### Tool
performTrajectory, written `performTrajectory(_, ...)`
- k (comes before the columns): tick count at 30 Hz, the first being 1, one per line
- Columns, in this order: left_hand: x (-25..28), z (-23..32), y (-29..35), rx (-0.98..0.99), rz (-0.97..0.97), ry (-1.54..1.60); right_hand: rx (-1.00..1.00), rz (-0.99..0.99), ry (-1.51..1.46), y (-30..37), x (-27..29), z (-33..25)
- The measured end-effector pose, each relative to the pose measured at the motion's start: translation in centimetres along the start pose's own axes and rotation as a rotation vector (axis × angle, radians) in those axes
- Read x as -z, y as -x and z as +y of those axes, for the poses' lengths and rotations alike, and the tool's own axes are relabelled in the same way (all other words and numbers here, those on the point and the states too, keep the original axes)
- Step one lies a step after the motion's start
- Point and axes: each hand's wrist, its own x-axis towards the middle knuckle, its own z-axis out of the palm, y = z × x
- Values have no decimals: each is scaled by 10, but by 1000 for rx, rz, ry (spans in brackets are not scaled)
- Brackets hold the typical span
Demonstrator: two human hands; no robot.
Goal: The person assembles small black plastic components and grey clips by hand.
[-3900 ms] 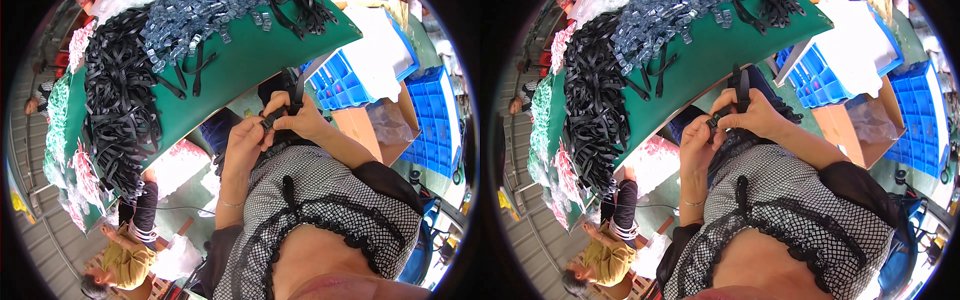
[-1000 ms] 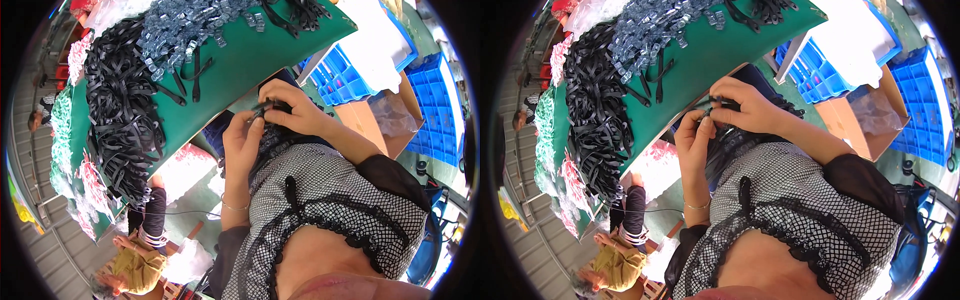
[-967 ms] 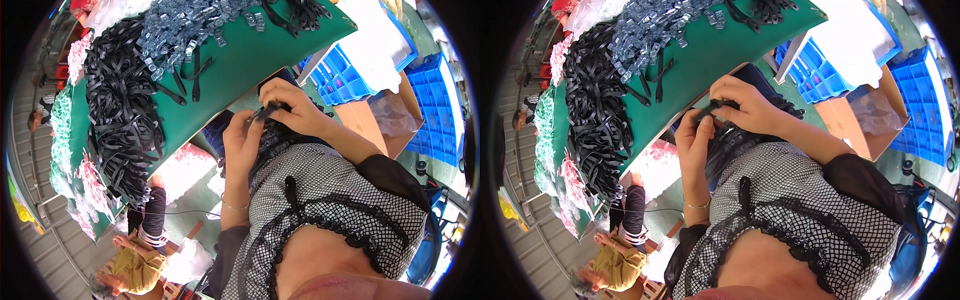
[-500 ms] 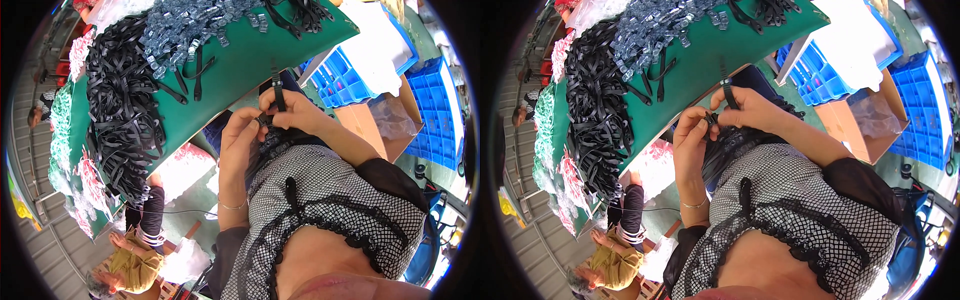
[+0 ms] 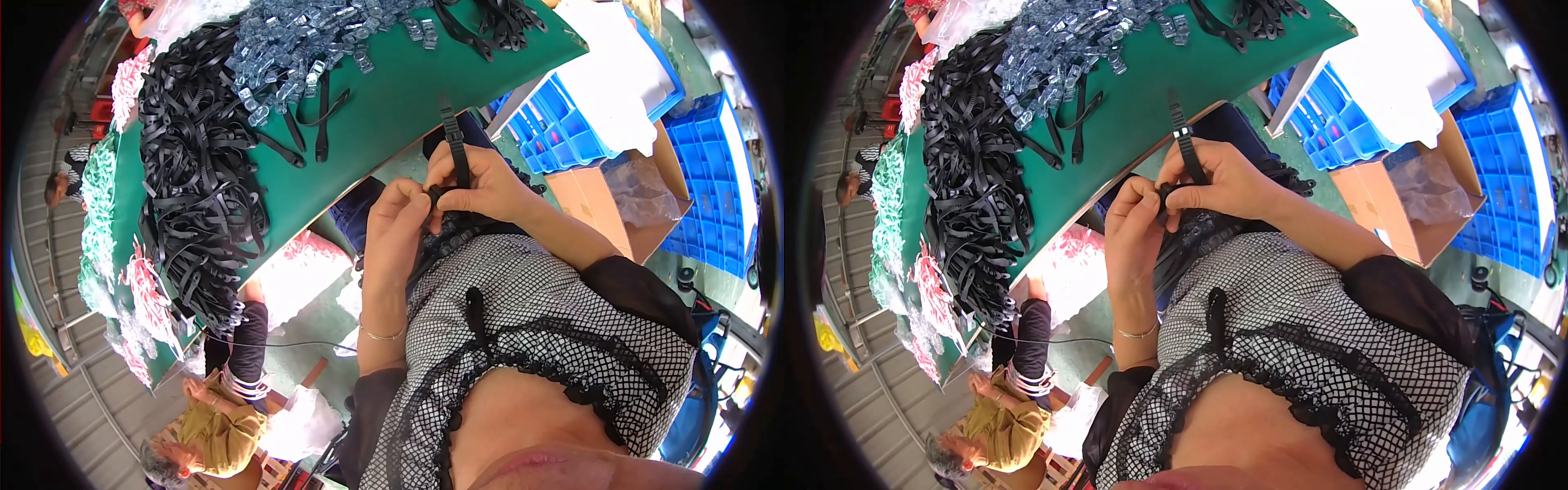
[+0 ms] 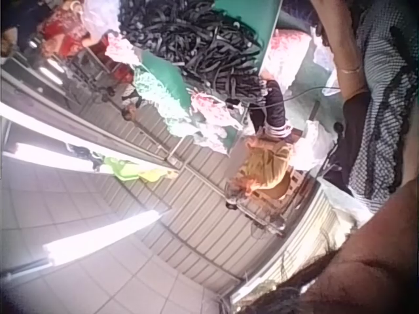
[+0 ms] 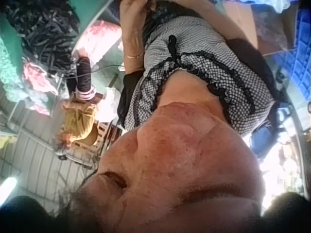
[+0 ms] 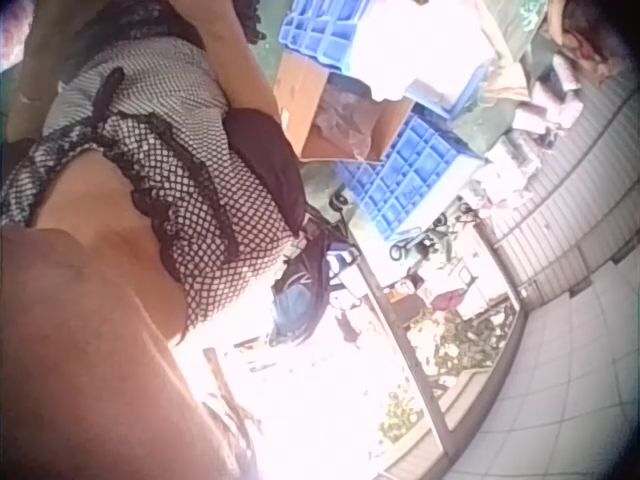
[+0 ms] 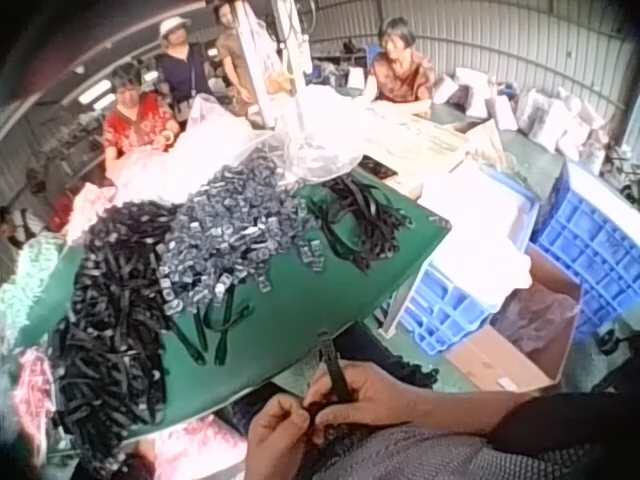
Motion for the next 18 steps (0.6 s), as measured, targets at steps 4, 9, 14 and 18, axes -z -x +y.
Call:
performTrajectory(4,2,-1,-1,-24,26,-56,132,-6,202,-5,0,1)
performTrajectory(9,1,-5,-4,-44,51,86,75,-68,183,-5,0,-8)
performTrajectory(14,4,-4,1,-176,187,-80,-39,255,3,-4,13,-7)
performTrajectory(18,2,-5,2,-241,151,-299,-269,-14,126,-4,7,-24)
